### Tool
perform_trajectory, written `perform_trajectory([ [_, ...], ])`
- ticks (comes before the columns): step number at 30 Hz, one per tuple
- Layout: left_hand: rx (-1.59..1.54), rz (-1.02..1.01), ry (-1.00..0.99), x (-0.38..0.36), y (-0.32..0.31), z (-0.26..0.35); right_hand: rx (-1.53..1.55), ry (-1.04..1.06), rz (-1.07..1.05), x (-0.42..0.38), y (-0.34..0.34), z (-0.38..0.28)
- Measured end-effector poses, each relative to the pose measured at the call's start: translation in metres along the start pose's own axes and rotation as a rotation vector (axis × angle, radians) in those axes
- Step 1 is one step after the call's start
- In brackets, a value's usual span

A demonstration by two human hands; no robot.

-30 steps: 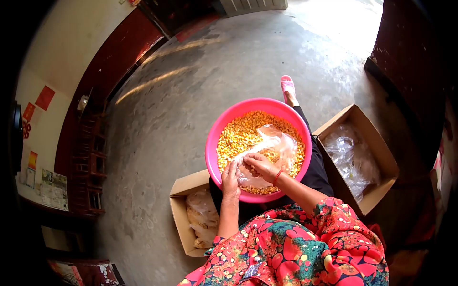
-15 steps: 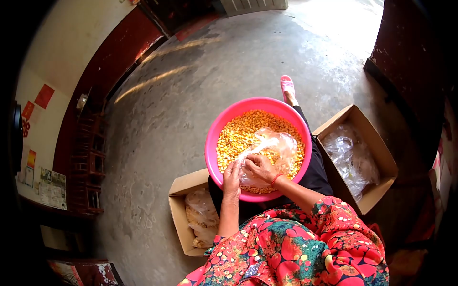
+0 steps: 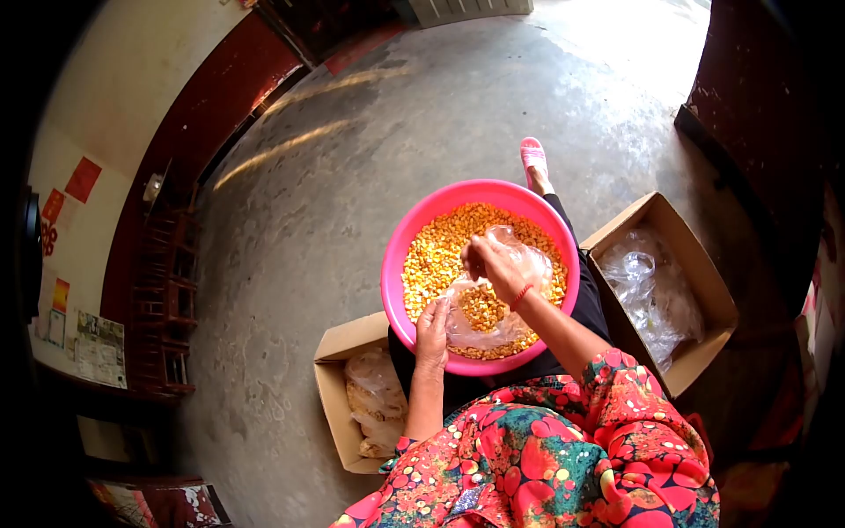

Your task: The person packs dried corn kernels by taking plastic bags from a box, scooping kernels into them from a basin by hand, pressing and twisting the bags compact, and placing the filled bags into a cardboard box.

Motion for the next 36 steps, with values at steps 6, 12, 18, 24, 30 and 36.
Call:
perform_trajectory([
  [6, 0.025, 0.014, -0.034, 0.002, 0.003, -0.004, -0.426, 0.337, 0.548, 0.075, 0.111, 0.012],
  [12, 0.007, 0.003, 0.036, -0.001, 0.001, -0.003, -0.968, 0.356, 0.476, 0.071, 0.088, 0.006],
  [18, 0.049, 0.001, 0.009, 0.000, 0.001, -0.003, -1.568, 0.329, 0.228, 0.072, 0.030, 0.009],
  [24, 0.034, -0.011, 0.053, 0.000, 0.000, -0.003, -1.597, 0.250, 0.003, 0.069, 0.000, 0.030],
  [30, 0.034, 0.007, 0.015, 0.001, -0.001, -0.003, -0.838, 0.245, 0.274, 0.093, 0.033, 0.035],
  [36, 0.062, 0.024, -0.004, 0.002, 0.002, -0.004, 0.055, -0.310, 0.166, 0.075, 0.027, 0.029],
])
Point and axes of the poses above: each hand's wrist, its own x-axis towards the middle knuckle, its own y-axis out of the back of the hand, z = x × y, the point moved 6 cm from there along x, towards the middle knuckle, and after that the axes turned 4 degrees about x, right-handed, at the moved point
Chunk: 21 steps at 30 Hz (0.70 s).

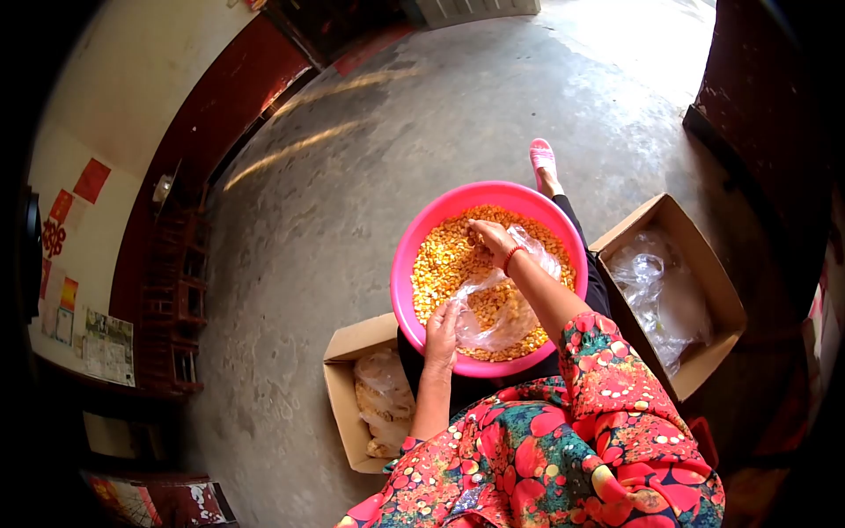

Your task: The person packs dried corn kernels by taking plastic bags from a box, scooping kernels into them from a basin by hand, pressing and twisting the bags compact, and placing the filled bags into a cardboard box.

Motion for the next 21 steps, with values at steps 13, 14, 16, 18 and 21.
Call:
perform_trajectory([
  [13, -0.068, 0.130, -0.063, 0.004, 0.012, -0.003, 0.178, -0.196, -0.330, -0.106, -0.034, 0.045],
  [14, -0.080, 0.127, -0.058, 0.004, 0.011, -0.002, 0.180, -0.205, -0.311, -0.109, -0.032, 0.053],
  [16, -0.127, 0.111, -0.009, 0.000, 0.008, 0.003, 0.176, -0.191, -0.247, -0.107, -0.025, 0.067],
  [18, -0.116, 0.096, -0.002, -0.001, 0.009, 0.003, 0.122, -0.136, -0.063, -0.106, -0.020, 0.072],
  [21, -0.101, 0.096, -0.031, 0.001, 0.008, 0.000, 0.091, 0.100, -0.020, -0.095, -0.012, 0.077],
])
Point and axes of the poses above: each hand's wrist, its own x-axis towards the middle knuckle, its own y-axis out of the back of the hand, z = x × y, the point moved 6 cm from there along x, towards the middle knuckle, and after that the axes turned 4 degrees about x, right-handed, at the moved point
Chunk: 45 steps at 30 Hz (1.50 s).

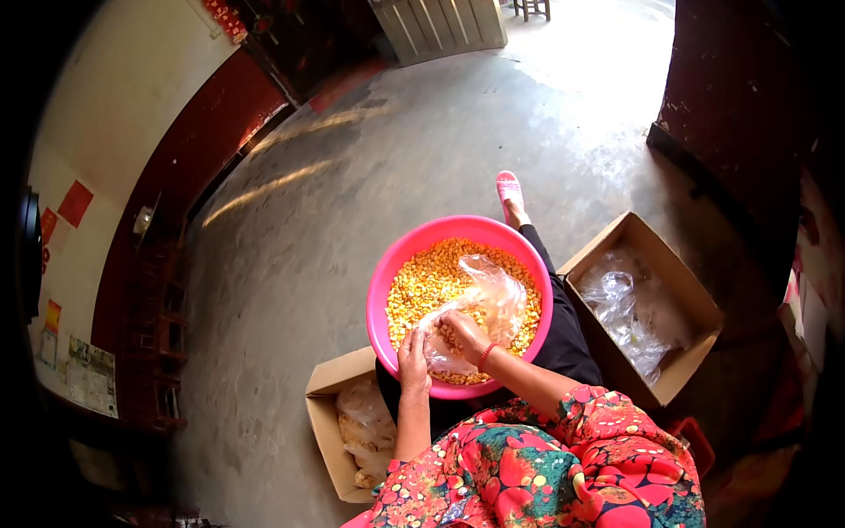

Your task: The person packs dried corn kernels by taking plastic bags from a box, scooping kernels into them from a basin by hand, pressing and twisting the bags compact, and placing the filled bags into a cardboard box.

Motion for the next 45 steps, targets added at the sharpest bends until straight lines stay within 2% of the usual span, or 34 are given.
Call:
perform_trajectory([
  [2, 0.012, 0.006, -0.045, 0.001, -0.001, 0.000, -0.038, 0.053, -0.029, 0.001, 0.001, 0.002],
  [8, -0.041, -0.059, -0.013, -0.001, -0.003, 0.002, -0.209, 0.153, -0.072, -0.006, -0.004, 0.000],
  [11, -0.037, -0.031, -0.007, -0.002, -0.003, 0.002, -0.383, 0.243, -0.086, -0.008, -0.006, -0.001],
  [13, -0.029, 0.000, -0.014, -0.001, -0.003, 0.003, -0.625, 0.287, -0.105, -0.012, -0.012, -0.005],
  [16, -0.082, -0.082, 0.010, 0.000, -0.001, 0.001, -0.675, 0.408, -0.100, -0.017, -0.015, -0.007],
  [18, -0.086, -0.053, 0.006, -0.003, -0.003, 0.003, -0.696, 0.370, -0.100, -0.017, -0.014, -0.005],
  [20, -0.009, -0.094, -0.069, -0.004, -0.009, 0.008, -0.791, 0.488, -0.066, -0.027, -0.021, -0.016],
  [22, -0.002, -0.092, -0.088, 0.000, -0.004, 0.003, -0.772, 0.508, -0.070, -0.030, -0.023, -0.020],
  [24, -0.035, 0.019, -0.154, 0.002, 0.004, 0.003, -0.875, 0.555, -0.136, -0.028, -0.025, -0.019],
  [26, -0.044, 0.048, -0.153, 0.005, 0.007, 0.001, -0.832, 0.560, -0.120, -0.022, -0.020, -0.015],
  [28, -0.158, 0.074, -0.023, 0.005, 0.011, -0.004, -0.790, 0.564, -0.104, -0.025, -0.021, -0.020],
  [31, -0.218, 0.075, 0.030, 0.008, 0.014, -0.007, -0.927, 0.587, -0.119, -0.031, -0.025, -0.026],
  [33, -0.304, 0.096, 0.064, 0.012, 0.018, -0.014, -0.967, 0.780, -0.196, -0.039, -0.033, -0.033],
  [34, -0.305, 0.096, 0.064, 0.013, 0.019, -0.016, -0.968, 0.780, -0.196, -0.040, -0.034, -0.035],
  [37, -0.317, 0.079, 0.063, 0.013, 0.019, -0.015, -1.004, 0.721, -0.230, -0.040, -0.042, -0.043],
  [39, -0.243, 0.118, 0.097, 0.010, 0.021, -0.012, -0.829, 0.465, -0.246, -0.031, -0.046, -0.047],
  [40, -0.180, 0.201, 0.043, 0.012, 0.020, -0.010, -0.592, 0.483, -0.287, -0.023, -0.049, -0.047],
  [42, -0.129, 0.114, 0.065, 0.006, 0.011, -0.003, -0.562, 0.445, -0.249, -0.011, -0.056, -0.060],
  [45, -0.043, -0.018, 0.078, 0.001, 0.001, 0.002, -0.733, 0.628, -0.165, 0.013, -0.066, -0.085],
])
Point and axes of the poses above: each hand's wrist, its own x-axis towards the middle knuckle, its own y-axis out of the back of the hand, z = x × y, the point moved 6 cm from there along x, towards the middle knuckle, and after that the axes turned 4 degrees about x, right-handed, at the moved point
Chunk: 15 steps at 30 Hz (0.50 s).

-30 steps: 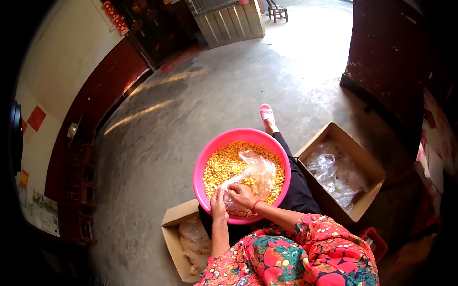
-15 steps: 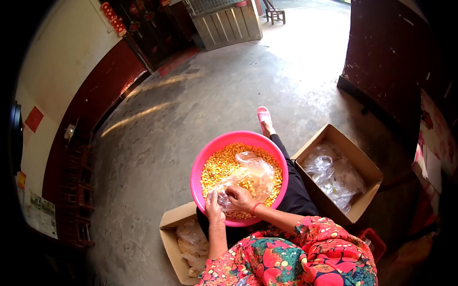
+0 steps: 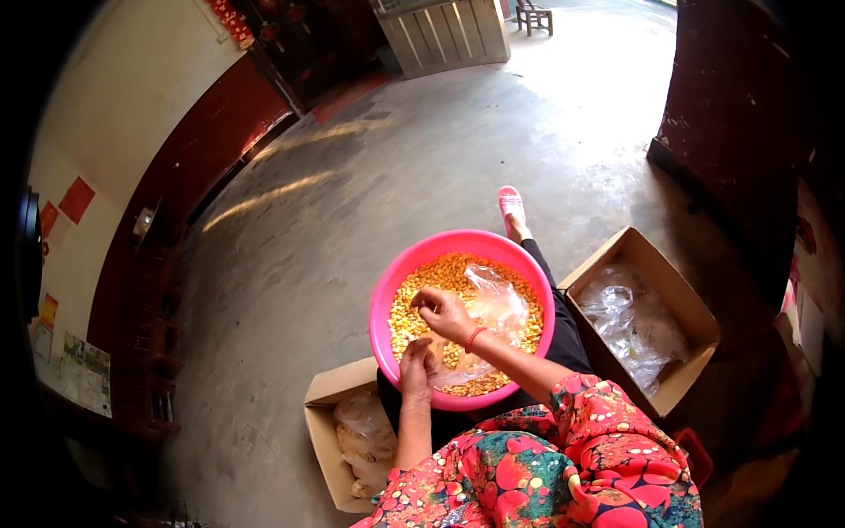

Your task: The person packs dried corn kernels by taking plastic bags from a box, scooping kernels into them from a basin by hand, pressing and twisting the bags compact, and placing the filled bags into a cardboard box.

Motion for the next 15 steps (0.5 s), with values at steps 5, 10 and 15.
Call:
perform_trajectory([
  [5, 0.065, -0.177, -0.039, -0.002, -0.013, -0.004, -0.692, 0.016, 0.011, 0.040, 0.004, 0.053],
  [10, 0.075, -0.192, -0.016, -0.007, -0.019, 0.000, -0.859, 0.051, 0.012, 0.039, -0.010, 0.083],
  [15, 0.110, -0.209, 0.008, -0.007, -0.019, -0.002, -0.930, 0.156, -0.231, 0.026, -0.028, 0.071],
])
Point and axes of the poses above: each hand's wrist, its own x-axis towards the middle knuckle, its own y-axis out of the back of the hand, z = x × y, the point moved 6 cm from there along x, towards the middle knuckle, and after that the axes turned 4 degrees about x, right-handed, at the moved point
